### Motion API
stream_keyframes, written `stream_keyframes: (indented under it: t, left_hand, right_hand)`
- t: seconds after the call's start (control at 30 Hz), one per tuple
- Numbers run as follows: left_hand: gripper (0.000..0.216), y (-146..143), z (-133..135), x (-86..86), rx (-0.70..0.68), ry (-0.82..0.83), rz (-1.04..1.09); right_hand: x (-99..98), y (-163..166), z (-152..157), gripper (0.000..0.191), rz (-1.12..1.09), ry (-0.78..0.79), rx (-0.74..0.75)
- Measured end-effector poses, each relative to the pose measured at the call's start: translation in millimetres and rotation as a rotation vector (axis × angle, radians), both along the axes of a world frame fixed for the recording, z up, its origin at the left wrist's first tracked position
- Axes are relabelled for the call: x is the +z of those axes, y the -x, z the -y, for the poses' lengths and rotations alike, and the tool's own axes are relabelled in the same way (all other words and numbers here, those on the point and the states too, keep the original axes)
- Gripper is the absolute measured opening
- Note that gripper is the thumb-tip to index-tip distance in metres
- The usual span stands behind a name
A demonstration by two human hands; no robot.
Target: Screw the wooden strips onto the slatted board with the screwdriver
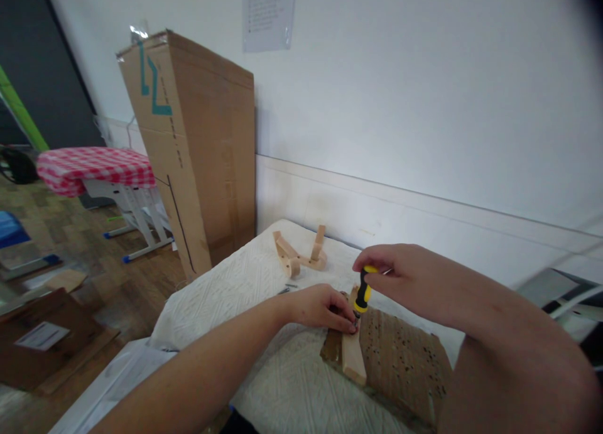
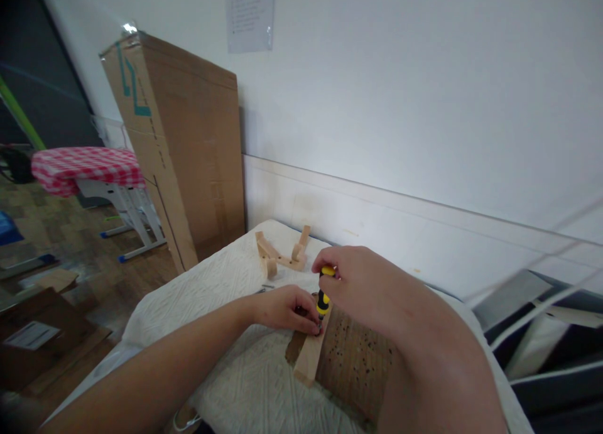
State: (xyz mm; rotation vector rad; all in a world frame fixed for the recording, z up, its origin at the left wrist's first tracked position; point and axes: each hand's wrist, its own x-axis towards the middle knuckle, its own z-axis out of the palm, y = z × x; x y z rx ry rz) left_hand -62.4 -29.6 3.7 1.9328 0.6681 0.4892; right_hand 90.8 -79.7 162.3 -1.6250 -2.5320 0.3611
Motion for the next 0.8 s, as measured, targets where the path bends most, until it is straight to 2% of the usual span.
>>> stream_keyframes:
  t: [0.17, 0.4, 0.57, 0.7, 0.8]
  left_hand:
    - [0.011, -0.5, 1.0, 0.8, 0.019, 0.004, -0.018]
    - [0.013, -0.1, -2.3, -2.6, -0.011, -0.04, -0.021]
    - [0.014, 0.3, -2.9, -3.4, -0.009, -0.031, -0.024]
    - [0.013, 0.4, -0.9, -0.9, 0.0, -0.029, -0.025]
    - [0.012, 0.3, 0.5, 0.4, 0.015, -0.018, -0.019]
  right_hand:
    - [-1.2, -3.2, -1.5, 0.022, -0.036, -0.039, -0.04]
    - [-2.0, -5.3, -4.2, 0.022, -0.004, -0.007, -0.073]
    - [-1.7, -6.2, -3.0, 0.016, 0.031, -0.018, -0.053]
    - [-0.8, -5.0, -1.0, 0.027, 0.015, -0.017, -0.022]
    - [-0.4, -3.8, -0.2, 0.024, 0.006, -0.006, -0.021]
